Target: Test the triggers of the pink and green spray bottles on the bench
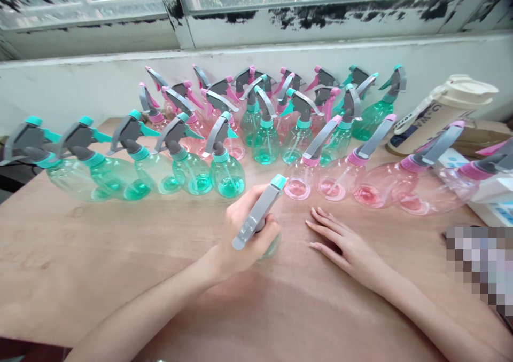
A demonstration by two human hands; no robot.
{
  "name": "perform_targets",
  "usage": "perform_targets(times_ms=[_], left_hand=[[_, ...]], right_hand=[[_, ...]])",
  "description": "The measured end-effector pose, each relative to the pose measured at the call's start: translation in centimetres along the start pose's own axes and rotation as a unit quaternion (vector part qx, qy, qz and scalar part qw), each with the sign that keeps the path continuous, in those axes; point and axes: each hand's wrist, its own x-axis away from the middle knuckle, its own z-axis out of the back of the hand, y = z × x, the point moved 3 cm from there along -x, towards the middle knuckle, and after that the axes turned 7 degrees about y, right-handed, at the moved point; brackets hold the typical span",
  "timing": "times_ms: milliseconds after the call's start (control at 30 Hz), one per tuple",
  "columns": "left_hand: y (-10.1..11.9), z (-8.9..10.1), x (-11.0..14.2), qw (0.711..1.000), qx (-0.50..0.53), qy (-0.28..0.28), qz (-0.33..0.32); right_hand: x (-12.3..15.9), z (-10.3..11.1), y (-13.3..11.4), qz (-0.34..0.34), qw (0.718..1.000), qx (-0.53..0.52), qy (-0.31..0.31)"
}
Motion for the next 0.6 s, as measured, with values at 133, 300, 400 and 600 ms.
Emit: perform_targets(times_ms=[133, 300, 400, 600], left_hand=[[0.28, -0.02, -0.19, 1.0, 0.013, 0.011, -0.013], [0.62, 0.18, -0.46, 1.0, 0.027, 0.003, 0.006], [0.68, 0.36, -0.45, 1.0, 0.024, -0.003, -0.002], [0.18, 0.02, -0.13, 1.0, -0.012, 0.013, -0.011]], right_hand=[[0.01, -0.03, 0.07, 0.001, 1.0, -0.006, 0.007], [0.01, 0.0, 0.05, -0.002, 1.0, -0.002, 0.002], [0.02, 0.0, 0.02, -0.001, 1.0, 0.001, -0.003], [-0.02, -0.02, 0.06, 0.002, 1.0, -0.008, 0.006]])
